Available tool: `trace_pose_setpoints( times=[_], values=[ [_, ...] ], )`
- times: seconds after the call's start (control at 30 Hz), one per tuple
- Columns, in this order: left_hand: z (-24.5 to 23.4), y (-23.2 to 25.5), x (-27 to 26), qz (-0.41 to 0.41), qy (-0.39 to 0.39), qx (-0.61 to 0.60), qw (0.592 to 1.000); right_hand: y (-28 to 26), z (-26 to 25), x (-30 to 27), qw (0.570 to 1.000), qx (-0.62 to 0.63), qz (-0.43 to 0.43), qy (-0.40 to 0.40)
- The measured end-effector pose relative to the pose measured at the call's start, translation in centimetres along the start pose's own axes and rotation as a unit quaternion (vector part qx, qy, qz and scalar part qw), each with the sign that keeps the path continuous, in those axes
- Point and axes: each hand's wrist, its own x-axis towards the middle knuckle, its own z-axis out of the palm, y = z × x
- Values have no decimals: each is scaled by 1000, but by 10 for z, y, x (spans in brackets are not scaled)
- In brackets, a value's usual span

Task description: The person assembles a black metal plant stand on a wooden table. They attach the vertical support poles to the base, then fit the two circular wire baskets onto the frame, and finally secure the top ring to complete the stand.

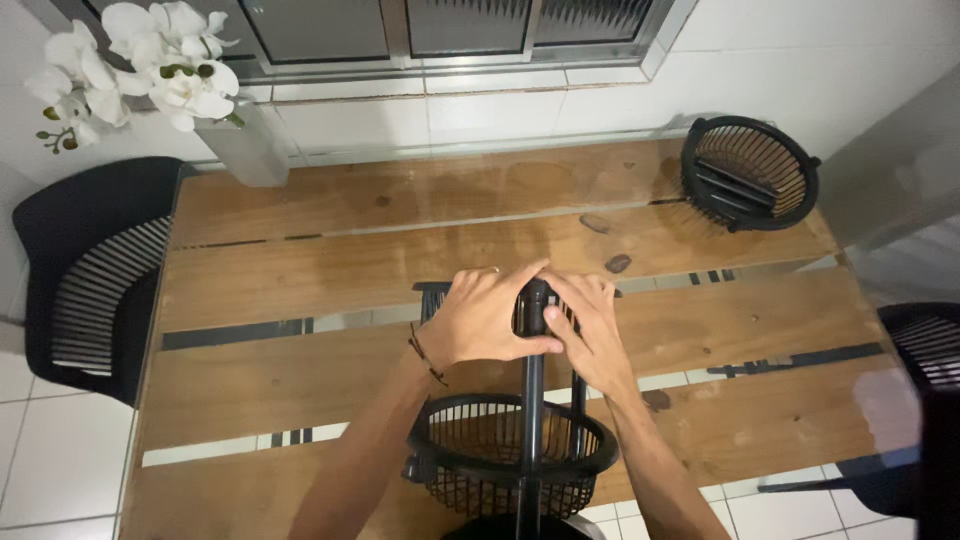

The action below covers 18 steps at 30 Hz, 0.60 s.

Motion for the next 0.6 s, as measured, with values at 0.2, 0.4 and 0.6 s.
trace_pose_setpoints(
  times=[0.2, 0.4, 0.6],
  values=[
    [14, 4, -3, -14, 29, -4, 999, -4, 1, -9, 999, 11, 44, 1],
    [34, -1, -14, 5, 62, 11, 998, -10, 3, -20, 998, 27, 39, 42],
    [34, -9, 0, -30, 12, -12, 999, 5, -7, -7, 997, -1, 75, -22]
  ],
)
